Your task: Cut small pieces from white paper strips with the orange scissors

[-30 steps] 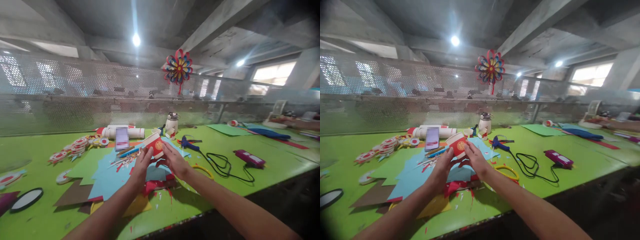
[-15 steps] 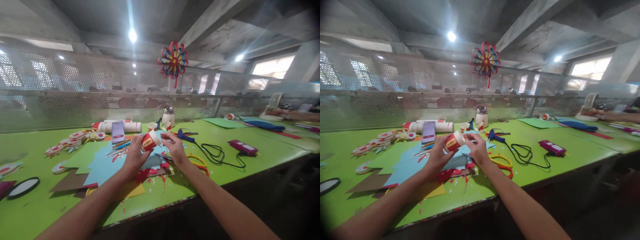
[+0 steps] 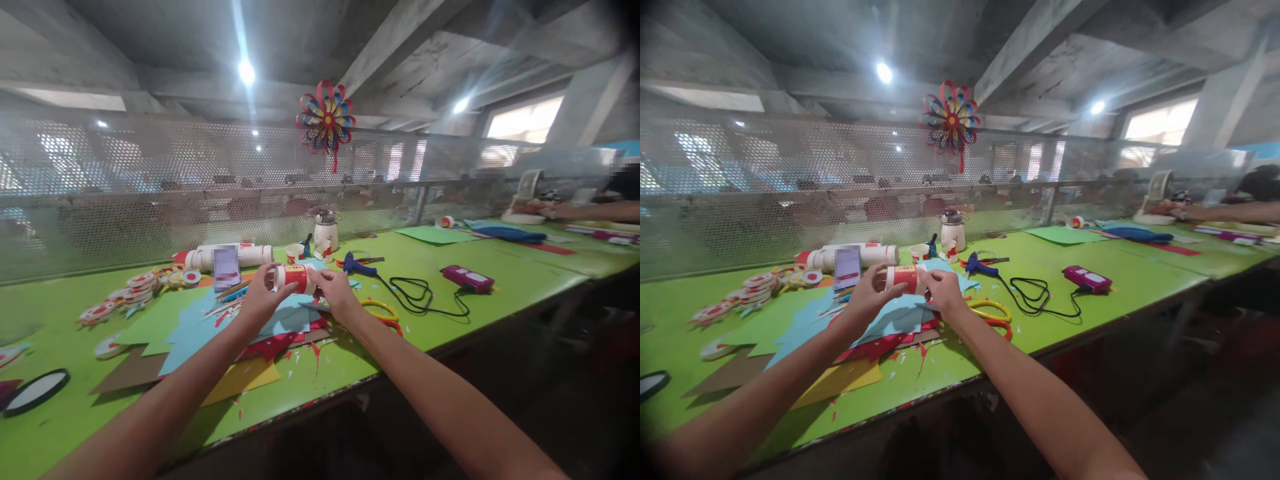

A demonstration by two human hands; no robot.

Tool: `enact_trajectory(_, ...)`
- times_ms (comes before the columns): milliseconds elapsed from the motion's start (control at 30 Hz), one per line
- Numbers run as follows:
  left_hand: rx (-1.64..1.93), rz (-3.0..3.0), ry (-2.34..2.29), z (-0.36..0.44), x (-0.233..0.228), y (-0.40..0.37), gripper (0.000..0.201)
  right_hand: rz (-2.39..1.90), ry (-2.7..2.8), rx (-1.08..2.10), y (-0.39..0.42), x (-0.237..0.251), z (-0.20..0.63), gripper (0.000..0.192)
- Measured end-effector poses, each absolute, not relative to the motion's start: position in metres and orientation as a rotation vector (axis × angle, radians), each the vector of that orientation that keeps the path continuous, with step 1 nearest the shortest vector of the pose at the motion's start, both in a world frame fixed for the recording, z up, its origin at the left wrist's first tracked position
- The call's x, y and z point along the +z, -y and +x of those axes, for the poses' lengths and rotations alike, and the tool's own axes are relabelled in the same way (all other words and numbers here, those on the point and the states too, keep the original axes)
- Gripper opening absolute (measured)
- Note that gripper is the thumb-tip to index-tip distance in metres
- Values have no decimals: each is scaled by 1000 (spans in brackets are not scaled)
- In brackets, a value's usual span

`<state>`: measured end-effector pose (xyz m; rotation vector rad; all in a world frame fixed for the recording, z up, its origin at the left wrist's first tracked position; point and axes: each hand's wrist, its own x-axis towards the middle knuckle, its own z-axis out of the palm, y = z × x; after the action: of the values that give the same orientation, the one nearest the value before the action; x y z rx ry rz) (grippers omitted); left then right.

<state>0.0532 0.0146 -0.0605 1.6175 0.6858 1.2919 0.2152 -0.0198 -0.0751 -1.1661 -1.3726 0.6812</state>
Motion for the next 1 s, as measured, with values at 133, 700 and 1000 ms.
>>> enact_trajectory(133,1273,1445,-650,54,-52,-13,59,-1111,1455,665,23,-74,214,23)
enact_trajectory(700,1136,1213,-369,37,-59,-6,57,-996,1660,465,33,-75,204,21)
enact_trajectory(1000,1200,1287,-325,36,-56,-1,72,-1051,1618,633,26,-80,212,24)
